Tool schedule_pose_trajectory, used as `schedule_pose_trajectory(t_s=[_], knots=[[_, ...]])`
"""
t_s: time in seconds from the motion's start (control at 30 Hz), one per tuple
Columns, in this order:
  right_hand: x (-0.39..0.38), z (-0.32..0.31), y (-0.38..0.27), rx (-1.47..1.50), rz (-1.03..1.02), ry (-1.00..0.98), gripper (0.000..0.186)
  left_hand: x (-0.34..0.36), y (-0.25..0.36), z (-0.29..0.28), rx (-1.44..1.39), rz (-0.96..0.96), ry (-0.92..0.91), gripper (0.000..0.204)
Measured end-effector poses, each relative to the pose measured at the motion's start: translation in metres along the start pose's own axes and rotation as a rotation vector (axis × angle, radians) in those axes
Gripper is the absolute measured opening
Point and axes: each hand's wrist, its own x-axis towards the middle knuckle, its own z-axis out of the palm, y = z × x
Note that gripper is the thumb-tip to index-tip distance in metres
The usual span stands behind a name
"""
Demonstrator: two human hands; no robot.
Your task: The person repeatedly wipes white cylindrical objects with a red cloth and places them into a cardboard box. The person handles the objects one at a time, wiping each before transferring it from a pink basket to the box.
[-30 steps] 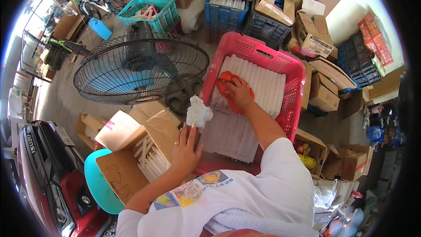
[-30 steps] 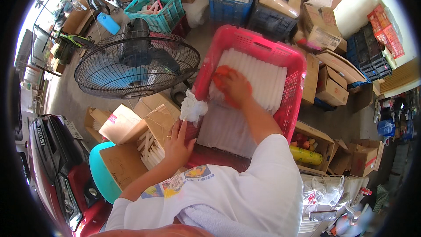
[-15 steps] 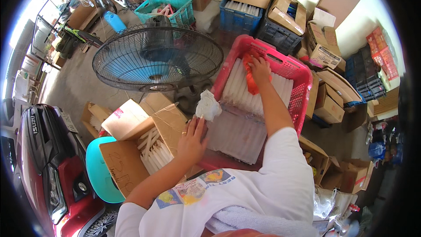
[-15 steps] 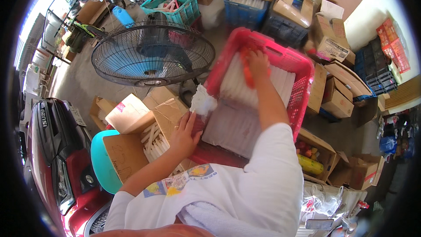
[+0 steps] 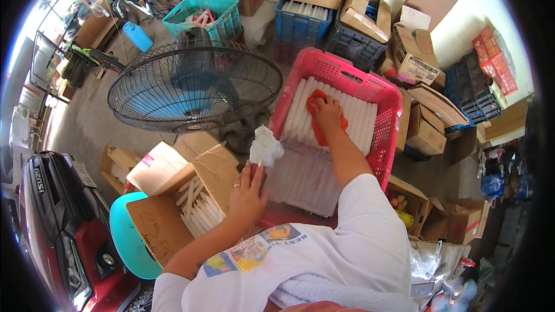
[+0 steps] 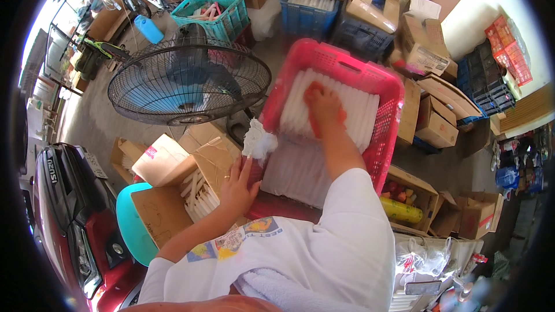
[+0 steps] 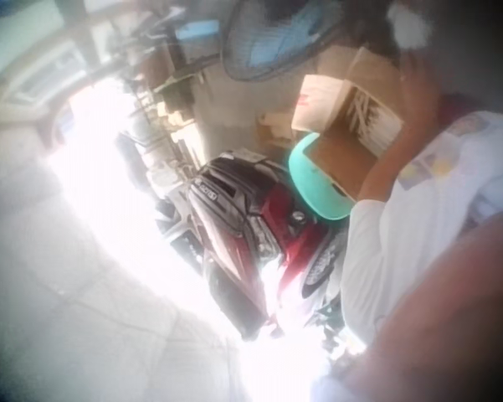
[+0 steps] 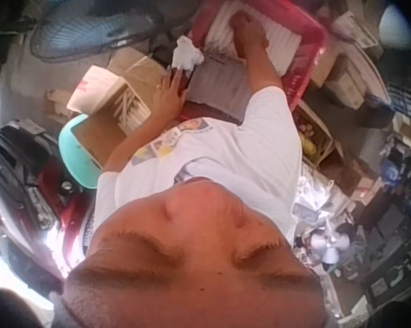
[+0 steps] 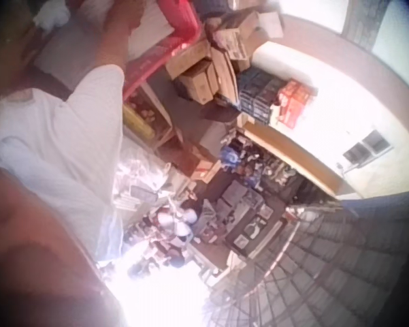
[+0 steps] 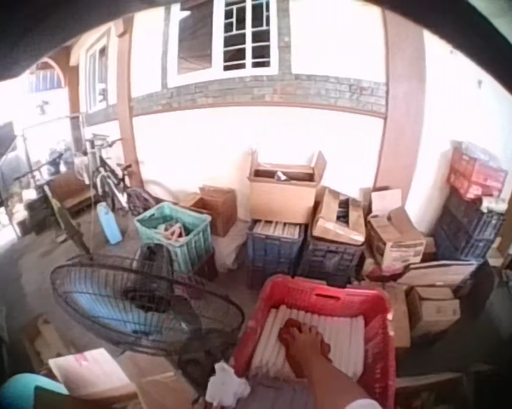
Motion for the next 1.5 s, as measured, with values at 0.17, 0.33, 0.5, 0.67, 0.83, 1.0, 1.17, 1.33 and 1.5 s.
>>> schedule_pose_trajectory(t_s=[0.17,0.33,0.5,0.67,0.83,1.0,1.17,1.33,1.5], knots=[[0.047,0.021,0.014,-0.123,0.037,0.038,0.026,0.005,0.000,-0.002,0.024,-0.005,-0.013,0.068],[0.046,0.014,0.016,-0.060,0.038,-0.086,0.027,0.003,0.001,-0.003,0.010,-0.013,-0.007,0.065],[-0.007,-0.060,0.001,0.324,0.162,-0.222,0.038,0.000,-0.001,-0.003,-0.026,0.040,0.060,0.063],[-0.061,-0.072,-0.015,0.079,0.052,-0.258,0.043,0.002,-0.002,-0.003,-0.047,0.048,0.043,0.065],[-0.025,-0.003,0.019,-0.104,-0.002,-0.015,0.037,0.003,-0.001,-0.001,-0.020,0.040,0.015,0.065],[0.031,0.011,0.032,-0.139,0.165,-0.037,0.030,0.003,0.000,0.001,0.040,0.034,0.003,0.066],[0.011,-0.027,0.002,-0.051,0.089,-0.048,0.027,0.003,0.001,-0.002,0.003,0.004,0.011,0.066],[-0.028,-0.019,-0.015,-0.001,-0.075,-0.058,0.021,0.005,0.003,0.000,0.028,-0.004,0.003,0.065],[0.036,0.007,0.006,-0.139,-0.082,-0.036,0.022,0.007,0.003,0.000,0.045,-0.036,-0.041,0.066]])
